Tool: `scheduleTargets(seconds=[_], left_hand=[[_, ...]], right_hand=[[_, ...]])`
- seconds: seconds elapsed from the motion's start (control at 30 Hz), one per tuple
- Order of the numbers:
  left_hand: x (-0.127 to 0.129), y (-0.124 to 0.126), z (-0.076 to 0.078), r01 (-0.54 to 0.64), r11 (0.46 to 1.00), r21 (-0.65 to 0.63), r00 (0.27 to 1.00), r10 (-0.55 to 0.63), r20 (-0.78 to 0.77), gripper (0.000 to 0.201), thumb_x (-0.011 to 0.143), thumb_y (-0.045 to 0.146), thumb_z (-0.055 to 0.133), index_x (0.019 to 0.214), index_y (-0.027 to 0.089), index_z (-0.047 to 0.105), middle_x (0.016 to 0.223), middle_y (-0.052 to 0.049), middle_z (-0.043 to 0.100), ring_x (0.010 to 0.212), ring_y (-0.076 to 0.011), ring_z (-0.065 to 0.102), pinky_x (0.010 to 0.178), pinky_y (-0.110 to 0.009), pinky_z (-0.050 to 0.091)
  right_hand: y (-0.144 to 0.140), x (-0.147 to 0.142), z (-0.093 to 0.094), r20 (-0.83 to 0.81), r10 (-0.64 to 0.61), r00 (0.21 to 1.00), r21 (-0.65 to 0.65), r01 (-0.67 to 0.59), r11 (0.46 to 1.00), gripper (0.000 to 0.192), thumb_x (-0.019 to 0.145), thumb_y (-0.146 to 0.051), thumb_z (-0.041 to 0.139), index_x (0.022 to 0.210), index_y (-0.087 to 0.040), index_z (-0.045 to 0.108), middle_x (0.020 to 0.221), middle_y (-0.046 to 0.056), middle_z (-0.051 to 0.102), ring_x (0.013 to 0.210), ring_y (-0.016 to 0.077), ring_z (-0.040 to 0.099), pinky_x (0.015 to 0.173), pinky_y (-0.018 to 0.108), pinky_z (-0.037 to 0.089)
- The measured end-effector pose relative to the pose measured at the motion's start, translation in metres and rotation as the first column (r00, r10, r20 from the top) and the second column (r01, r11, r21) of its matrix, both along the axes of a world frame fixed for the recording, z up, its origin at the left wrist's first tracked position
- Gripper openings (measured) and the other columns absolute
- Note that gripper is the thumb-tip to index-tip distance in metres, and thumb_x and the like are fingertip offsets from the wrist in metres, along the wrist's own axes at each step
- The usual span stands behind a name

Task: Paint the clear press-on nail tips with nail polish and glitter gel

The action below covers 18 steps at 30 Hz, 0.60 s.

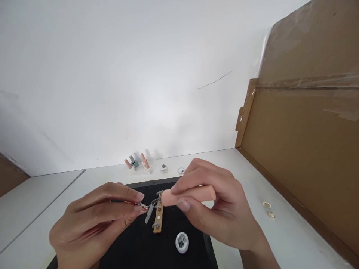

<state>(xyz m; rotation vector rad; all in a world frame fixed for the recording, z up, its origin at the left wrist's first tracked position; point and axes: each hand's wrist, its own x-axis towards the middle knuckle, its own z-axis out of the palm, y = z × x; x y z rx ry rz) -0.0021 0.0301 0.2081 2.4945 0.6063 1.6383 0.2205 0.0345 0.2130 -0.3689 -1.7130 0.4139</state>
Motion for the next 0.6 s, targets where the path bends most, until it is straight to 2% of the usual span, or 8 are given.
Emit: scheduleTargets(seconds=[0.27,0.6], left_hand=[[0.0028,0.0011,0.0057,-0.033,0.999,0.011,0.999,0.033,-0.009,0.032,0.076,-0.006,0.064,0.085,0.024,0.070,0.080,0.000,0.073,0.061,-0.0131,0.069,0.048,-0.020,0.054],[0.0041,-0.0003,-0.0008,-0.036,0.999,0.029,0.999,0.036,-0.011,0.034,0.074,-0.009,0.065,0.086,0.022,0.070,0.079,0.000,0.072,0.063,-0.0122,0.069,0.052,-0.019,0.057]], right_hand=[[0.0000,-0.0025,0.0070,0.027,0.080,0.996,0.039,-0.081,0.996,0.014,0.092,-0.028,0.059,0.088,-0.020,0.070,0.061,0.003,0.063,0.050,0.0140,0.051,0.040,0.026,0.045],[-0.0001,0.0004,-0.0010,0.002,-0.021,1.000,0.024,0.021,0.999,0.006,0.087,-0.021,0.066,0.090,-0.020,0.070,0.066,0.002,0.061,0.055,0.0137,0.053,0.044,0.026,0.044]])
